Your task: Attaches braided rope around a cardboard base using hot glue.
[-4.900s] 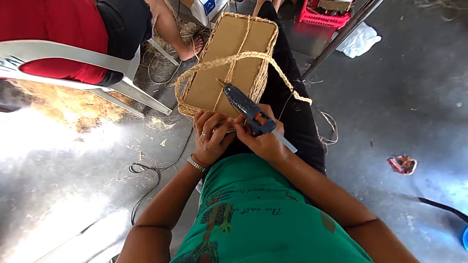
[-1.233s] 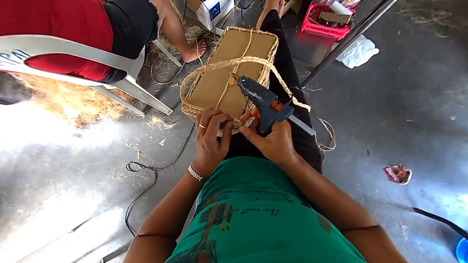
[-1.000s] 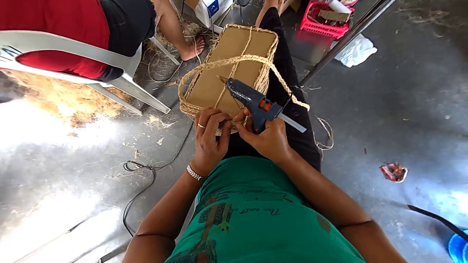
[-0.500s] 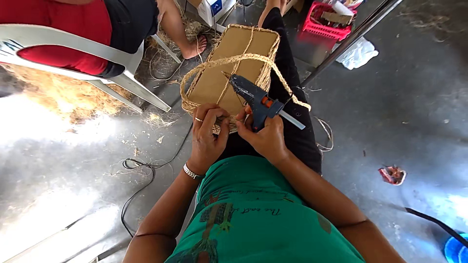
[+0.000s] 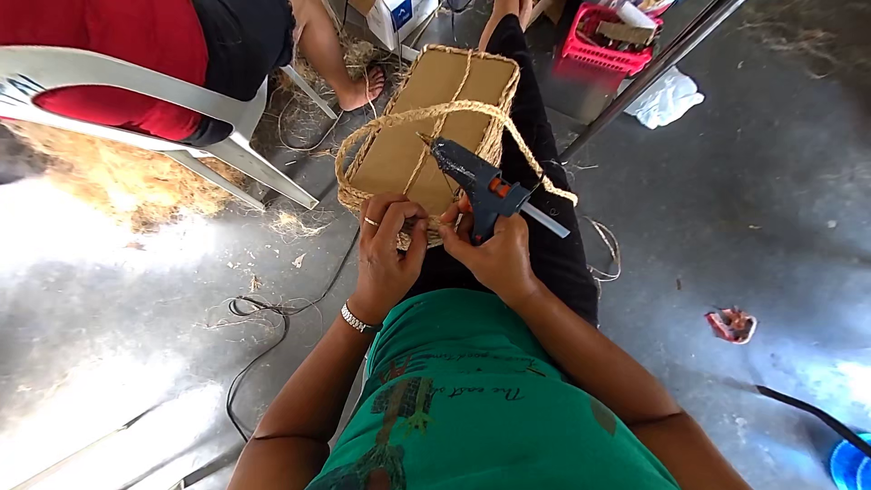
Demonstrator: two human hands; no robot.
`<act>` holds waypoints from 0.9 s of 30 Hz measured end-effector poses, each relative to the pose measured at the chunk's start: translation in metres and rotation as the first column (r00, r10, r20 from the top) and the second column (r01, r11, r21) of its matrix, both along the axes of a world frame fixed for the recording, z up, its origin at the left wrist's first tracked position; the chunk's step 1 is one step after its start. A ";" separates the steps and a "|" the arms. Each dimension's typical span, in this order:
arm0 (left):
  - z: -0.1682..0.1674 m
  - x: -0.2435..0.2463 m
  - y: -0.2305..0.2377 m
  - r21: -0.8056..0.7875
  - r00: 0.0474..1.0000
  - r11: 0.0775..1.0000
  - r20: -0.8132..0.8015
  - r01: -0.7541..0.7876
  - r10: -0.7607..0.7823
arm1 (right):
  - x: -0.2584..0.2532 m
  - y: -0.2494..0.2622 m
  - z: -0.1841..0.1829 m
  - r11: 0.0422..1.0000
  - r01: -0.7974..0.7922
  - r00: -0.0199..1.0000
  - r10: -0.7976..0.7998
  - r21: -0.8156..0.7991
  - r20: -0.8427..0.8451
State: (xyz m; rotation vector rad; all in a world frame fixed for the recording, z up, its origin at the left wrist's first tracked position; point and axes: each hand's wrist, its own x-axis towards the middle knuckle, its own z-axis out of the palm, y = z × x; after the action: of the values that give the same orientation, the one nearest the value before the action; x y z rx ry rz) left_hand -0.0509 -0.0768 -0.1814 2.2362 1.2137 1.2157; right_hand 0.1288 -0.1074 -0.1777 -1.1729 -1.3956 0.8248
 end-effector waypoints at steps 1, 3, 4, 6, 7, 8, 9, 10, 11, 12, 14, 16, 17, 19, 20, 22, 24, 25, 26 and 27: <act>0.000 0.000 0.000 0.002 1.000 1.000 0.001 0.000 0.000 | 0.000 0.000 0.000 1.000 -0.001 1.000 0.001 -0.002 -0.004; -0.001 0.000 0.000 0.003 1.000 1.000 0.000 -0.002 0.002 | 0.000 0.000 0.000 1.000 0.002 1.000 -0.002 -0.004 -0.004; -0.002 0.000 0.000 0.005 1.000 1.000 0.001 -0.002 0.002 | 0.000 0.000 0.000 1.000 0.000 1.000 0.000 -0.004 -0.004; -0.002 0.000 0.000 0.007 1.000 1.000 0.003 -0.001 0.001 | 0.001 -0.001 -0.001 1.000 0.000 1.000 0.000 -0.011 -0.003; -0.002 0.000 0.000 0.009 1.000 1.000 0.002 0.000 0.000 | 0.001 -0.001 -0.001 1.000 0.000 1.000 0.000 -0.013 0.001; -0.002 0.000 0.001 0.010 1.000 1.000 0.001 0.001 -0.001 | 0.001 -0.001 -0.002 1.000 0.001 1.000 -0.001 -0.007 0.000; -0.002 0.000 0.001 0.011 1.000 1.000 0.000 0.001 -0.001 | 0.000 -0.001 -0.002 1.000 0.002 1.000 -0.002 0.001 -0.005; -0.002 0.001 0.001 0.010 1.000 1.000 0.002 0.002 -0.002 | 0.000 -0.001 -0.003 1.000 0.002 1.000 -0.002 0.010 -0.009; -0.002 0.001 0.000 0.011 1.000 1.000 0.008 0.002 -0.002 | 0.000 -0.001 -0.004 1.000 -0.001 1.000 0.002 0.019 -0.014; -0.001 0.001 0.000 0.012 1.000 1.000 0.012 0.004 -0.004 | 0.000 -0.002 -0.004 0.999 0.001 1.000 0.000 0.033 -0.020; 0.000 0.001 0.000 0.023 1.000 1.000 0.018 0.013 -0.014 | 0.003 -0.003 -0.004 0.999 -0.005 0.999 0.008 0.054 -0.049; -0.002 0.000 0.000 0.042 0.999 0.999 0.028 0.020 -0.022 | 0.009 -0.004 -0.002 0.998 0.000 0.996 0.006 0.067 -0.089; -0.003 0.000 -0.001 0.050 0.999 0.999 0.032 0.022 -0.024 | 0.012 -0.004 -0.001 0.997 0.014 0.994 -0.006 0.076 -0.106; -0.004 0.000 -0.001 0.054 0.999 0.998 0.043 0.024 -0.026 | 0.017 -0.004 0.002 0.996 0.052 0.991 -0.042 0.077 -0.128; -0.004 0.000 -0.001 0.053 0.999 0.998 0.045 0.027 -0.029 | 0.019 -0.004 0.002 0.996 0.064 0.990 -0.055 0.066 -0.130; -0.005 -0.001 -0.002 0.062 0.998 0.997 0.048 0.037 -0.040 | 0.020 -0.005 0.003 0.996 0.083 0.988 -0.078 0.032 -0.135; -0.006 -0.001 -0.002 0.066 0.998 0.997 0.042 0.043 -0.046 | 0.020 -0.006 0.003 0.997 0.073 0.989 -0.072 0.003 -0.128; -0.006 -0.002 -0.003 0.064 0.998 0.997 0.040 0.044 -0.046 | 0.019 -0.006 0.003 0.998 0.063 0.991 -0.062 0.000 -0.119; -0.005 -0.002 -0.003 0.062 0.998 0.997 0.039 0.044 -0.046 | 0.017 -0.007 0.002 0.998 0.054 0.994 -0.053 0.015 -0.099; -0.005 -0.002 -0.003 0.059 0.998 0.997 0.038 0.044 -0.046 | 0.016 -0.007 0.000 0.998 0.051 0.996 -0.048 0.041 -0.077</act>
State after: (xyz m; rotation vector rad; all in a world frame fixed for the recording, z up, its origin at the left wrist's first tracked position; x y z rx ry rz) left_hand -0.0529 -0.0795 -0.1864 2.2570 1.1210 1.2877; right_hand 0.1444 -0.1140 -0.1773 -1.1273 -1.3114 0.7928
